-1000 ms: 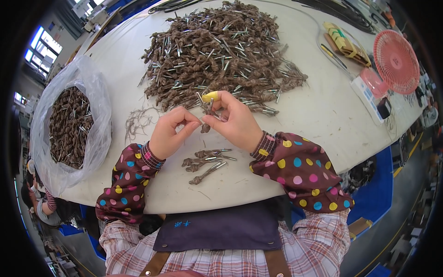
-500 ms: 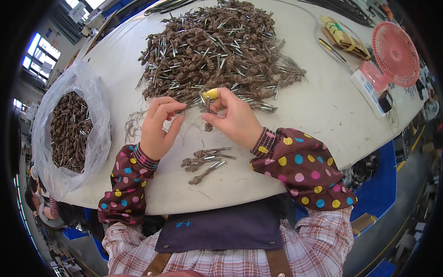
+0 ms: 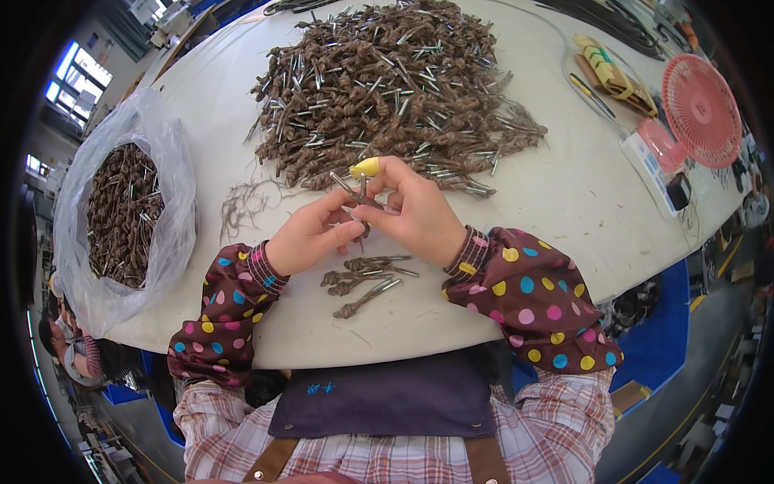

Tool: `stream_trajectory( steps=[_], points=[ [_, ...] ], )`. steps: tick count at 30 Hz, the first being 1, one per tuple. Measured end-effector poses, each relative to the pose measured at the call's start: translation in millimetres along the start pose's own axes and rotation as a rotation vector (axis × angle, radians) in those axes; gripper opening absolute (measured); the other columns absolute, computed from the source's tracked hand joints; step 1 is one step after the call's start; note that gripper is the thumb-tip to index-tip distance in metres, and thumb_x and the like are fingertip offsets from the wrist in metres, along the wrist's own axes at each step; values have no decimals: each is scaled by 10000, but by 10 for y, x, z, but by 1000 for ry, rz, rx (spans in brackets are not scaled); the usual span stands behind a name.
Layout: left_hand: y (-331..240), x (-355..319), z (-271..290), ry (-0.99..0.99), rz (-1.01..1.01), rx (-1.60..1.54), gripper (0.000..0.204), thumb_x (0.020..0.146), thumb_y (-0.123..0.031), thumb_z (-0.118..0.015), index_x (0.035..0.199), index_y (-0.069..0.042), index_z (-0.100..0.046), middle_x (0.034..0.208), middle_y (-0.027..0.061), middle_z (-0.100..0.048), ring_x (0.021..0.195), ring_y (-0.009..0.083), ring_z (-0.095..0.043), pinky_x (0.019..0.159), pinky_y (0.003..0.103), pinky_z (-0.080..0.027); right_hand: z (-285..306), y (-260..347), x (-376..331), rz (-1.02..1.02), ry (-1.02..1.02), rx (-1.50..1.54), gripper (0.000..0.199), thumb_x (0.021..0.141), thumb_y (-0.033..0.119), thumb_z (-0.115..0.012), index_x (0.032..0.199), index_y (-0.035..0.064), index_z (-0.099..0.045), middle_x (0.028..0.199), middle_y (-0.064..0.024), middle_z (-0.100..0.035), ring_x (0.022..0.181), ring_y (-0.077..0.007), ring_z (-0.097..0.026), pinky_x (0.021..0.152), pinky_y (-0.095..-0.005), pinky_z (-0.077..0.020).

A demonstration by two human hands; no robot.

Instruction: Assembling small metal clips onto leather or fabric tassels in a workshop.

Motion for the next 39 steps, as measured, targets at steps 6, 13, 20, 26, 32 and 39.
stream_trajectory(
  steps=[6, 13, 20, 26, 32, 39],
  points=[
    [6, -16, 86, 19, -150, 230, 185, 849, -143, -647, 994, -30, -623, 894, 86, -616, 721, 165, -608, 653, 282, -506, -12, 32, 8, 35, 73, -13, 416, 799, 111, -693, 1155, 21, -498, 839, -11, -547, 522, -19, -404, 480, -187, -356],
    [-187, -53, 21, -274, -500, 728, 101, 799, -40, -652, 880, -40, -592, 825, 94, -601, 715, 223, -604, 628, 297, -486, 20, -168, 49, 12, -9, 80, 392, 816, 109, -677, 1155, 16, -504, 871, -15, -559, 574, -26, -447, 515, -196, -384],
    [-30, -78, -7, -250, -473, 502, 95, 878, -77, -588, 902, -36, -506, 845, 86, -642, 661, 216, -638, 575, 291, -504, -46, -88, 2, -41, 22, 122, 382, 815, 112, -675, 1148, 26, -509, 899, -26, -582, 540, -38, -483, 493, -212, -404],
    [41, -14, -26, -96, -143, -94, 110, 987, -103, -389, 939, -13, -431, 888, 116, -629, 738, 152, -632, 652, 248, -530, -68, 122, -68, 132, -99, -180, 421, 792, 92, -681, 1159, 26, -485, 877, -45, -609, 476, -49, -455, 454, -224, -381],
    [104, -1, -9, -143, -264, -138, 95, 974, -96, -440, 940, -9, -457, 859, 85, -619, 722, 101, -576, 637, 241, -489, -2, -48, 53, 93, -89, 150, 459, 803, 83, -681, 1198, 16, -456, 903, -40, -615, 563, -20, -467, 514, -192, -404],
    [97, -35, 6, -224, -278, 55, 58, 950, -72, -480, 946, -14, -482, 816, 79, -600, 689, 132, -575, 641, 257, -479, -24, 56, 11, 18, -105, 82, 490, 796, 142, -710, 1196, 19, -454, 887, -34, -622, 599, -24, -474, 552, -173, -413]
  ],
)
Point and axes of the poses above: each hand's wrist, its own x-axis towards the middle knuckle, its own z-axis out of the back of the hand, y = z × x, the point moved 4 cm from there along x, towards the middle knuckle
